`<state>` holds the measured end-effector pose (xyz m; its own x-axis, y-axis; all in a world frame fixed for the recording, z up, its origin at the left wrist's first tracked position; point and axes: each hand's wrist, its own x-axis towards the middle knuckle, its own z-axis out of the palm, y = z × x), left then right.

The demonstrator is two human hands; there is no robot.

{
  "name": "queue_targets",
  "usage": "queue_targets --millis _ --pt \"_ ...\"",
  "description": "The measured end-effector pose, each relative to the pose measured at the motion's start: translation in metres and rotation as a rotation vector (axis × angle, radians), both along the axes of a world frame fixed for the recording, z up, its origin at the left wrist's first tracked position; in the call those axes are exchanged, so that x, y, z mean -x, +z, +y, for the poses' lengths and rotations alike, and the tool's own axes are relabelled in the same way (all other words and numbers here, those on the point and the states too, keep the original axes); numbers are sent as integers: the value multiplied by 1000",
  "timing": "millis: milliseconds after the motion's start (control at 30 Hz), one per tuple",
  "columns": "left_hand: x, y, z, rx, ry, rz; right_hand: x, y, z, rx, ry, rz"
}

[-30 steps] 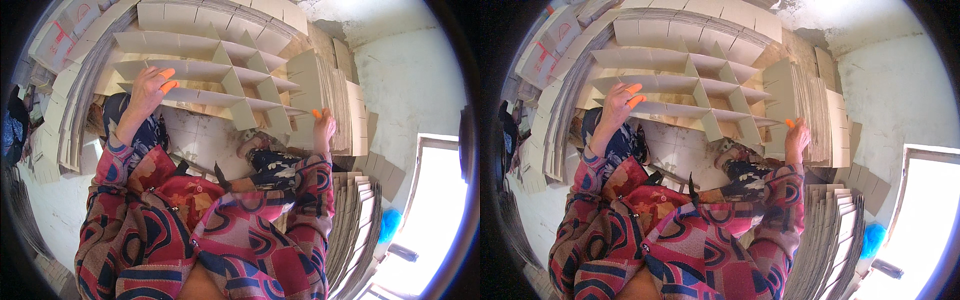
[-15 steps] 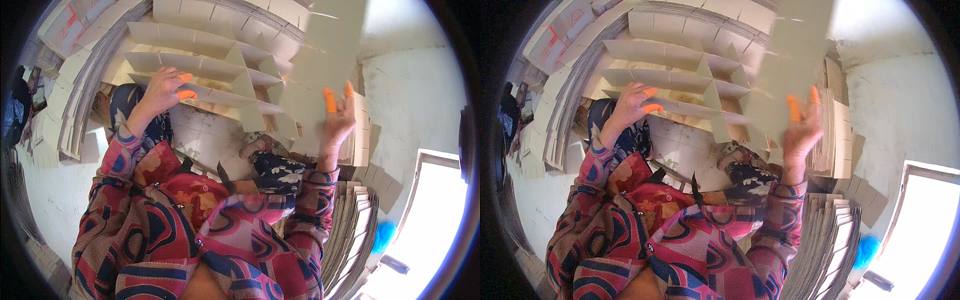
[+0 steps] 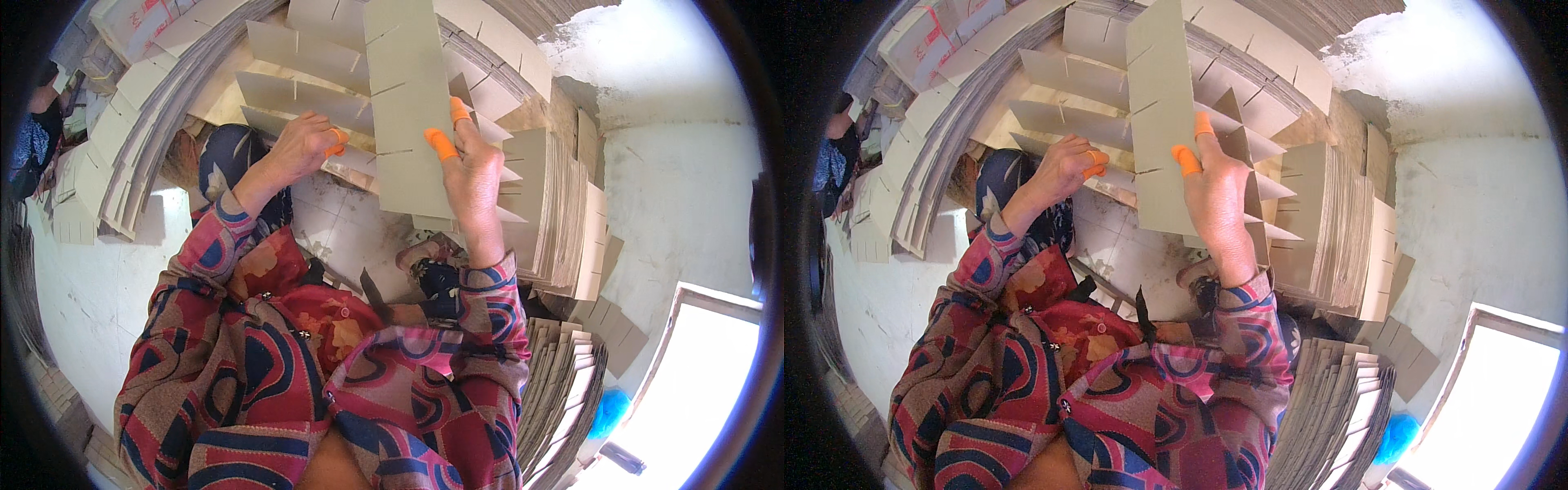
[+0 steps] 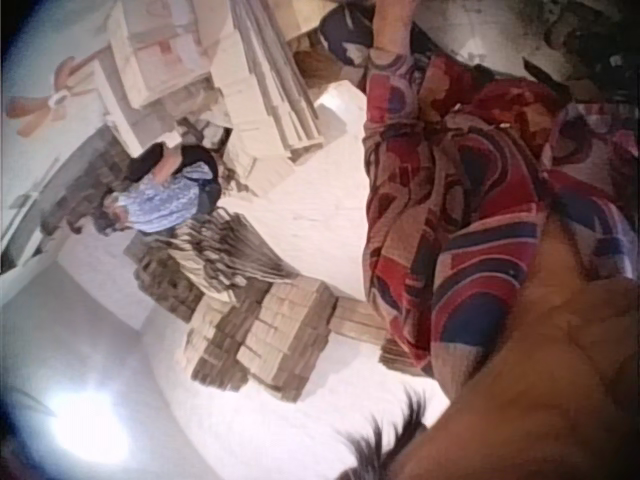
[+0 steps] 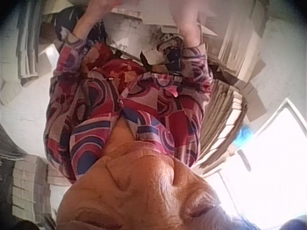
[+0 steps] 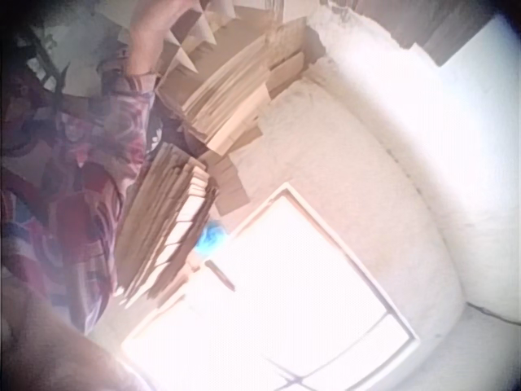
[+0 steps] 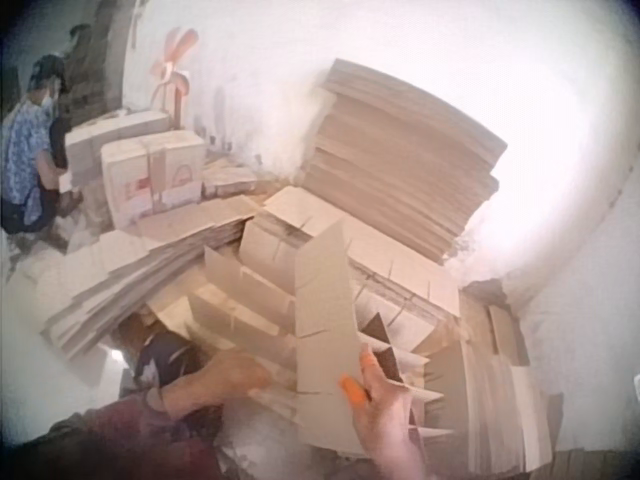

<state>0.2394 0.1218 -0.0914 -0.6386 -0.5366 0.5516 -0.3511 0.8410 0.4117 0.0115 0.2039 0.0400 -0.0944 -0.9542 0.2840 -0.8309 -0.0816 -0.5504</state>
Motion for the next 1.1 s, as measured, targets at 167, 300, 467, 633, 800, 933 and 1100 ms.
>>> queue_targets --millis 167,300,467,633,800,933,1100 --pt "1 1 -2 6 9 -16 -5 -14 -7 61 101 -62" --pt "1 -2 -4 15 11 -35 -13 2 -11 -42 109 -28" --pt "4 -3 -9 -5 7 -57 -9 -13 -23 57 215 9" --pt "4 -5 -10 -27 13 -28 -18 -36 -34 93 338 31" --pt "5 -4 -10 -34 17 -18 -30 -75 -40 -136 305 281" --pt "8 0 -9 -70 22 -53 -32 -56 -37 -297 170 403" --pt "9 12 -3 24 -15 17 55 -52 1 311 -55 371"
